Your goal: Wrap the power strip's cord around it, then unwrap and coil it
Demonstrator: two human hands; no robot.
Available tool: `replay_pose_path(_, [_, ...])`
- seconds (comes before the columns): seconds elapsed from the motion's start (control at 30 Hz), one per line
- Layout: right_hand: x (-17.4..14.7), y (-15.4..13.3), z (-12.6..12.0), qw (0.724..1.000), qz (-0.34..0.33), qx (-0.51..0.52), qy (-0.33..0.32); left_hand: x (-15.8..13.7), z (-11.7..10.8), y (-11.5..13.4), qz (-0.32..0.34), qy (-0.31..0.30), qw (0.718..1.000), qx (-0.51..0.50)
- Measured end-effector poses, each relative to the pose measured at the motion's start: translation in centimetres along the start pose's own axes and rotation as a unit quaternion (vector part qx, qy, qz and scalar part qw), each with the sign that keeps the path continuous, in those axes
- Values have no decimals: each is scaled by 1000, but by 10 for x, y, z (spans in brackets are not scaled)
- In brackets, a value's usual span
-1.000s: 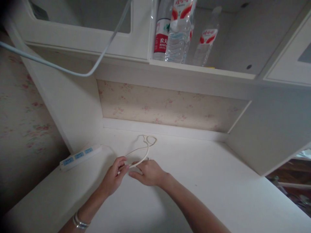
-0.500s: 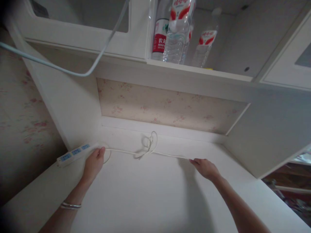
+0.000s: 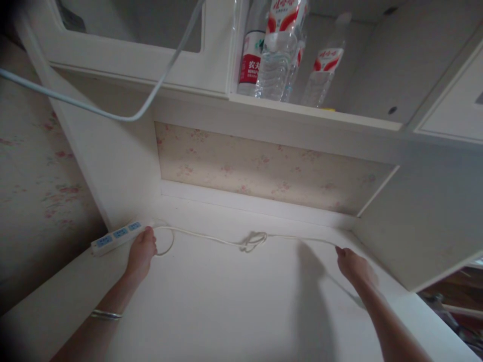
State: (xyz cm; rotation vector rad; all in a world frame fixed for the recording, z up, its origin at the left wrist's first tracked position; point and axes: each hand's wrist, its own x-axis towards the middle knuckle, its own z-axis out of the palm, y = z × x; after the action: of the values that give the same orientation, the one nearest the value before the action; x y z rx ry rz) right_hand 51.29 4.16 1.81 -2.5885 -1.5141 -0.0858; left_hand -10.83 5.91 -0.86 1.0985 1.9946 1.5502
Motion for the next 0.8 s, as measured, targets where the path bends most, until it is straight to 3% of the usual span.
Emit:
replay_pose_path(0.13, [-18, -72, -44, 979, -139, 145, -20, -13, 6, 11, 1, -72, 986, -152])
replay_pose_path(0.27, [-52, -135, -82, 912, -219, 283, -201, -23, 7, 24, -33, -161, 916, -367])
replay_pose_path(0.33, [-68, -155, -92, 898, -293, 249, -213, -26, 5, 27, -44, -195, 880, -432])
replay_pose_path(0.4, [-83, -170, -96, 915, -347, 137, -156, -28, 3, 26, -44, -222, 861, -455])
replay_pose_path(0.5, [-103, -186, -98, 934, -355, -29, -36, -30, 3, 21, -40, -246, 858, -448])
replay_pose_path(0.57, [-113, -194, -100, 930, -367, -31, -7, -31, 7, 16, -40, -247, 865, -435])
replay_pose_path(0.7, [-128, -206, -104, 917, -344, 165, -114, -36, 17, 11, -54, -253, 884, -390])
replay_pose_path(0.8, [-140, -214, -105, 881, -289, 321, -196, -43, 23, 12, -37, -275, 899, -340])
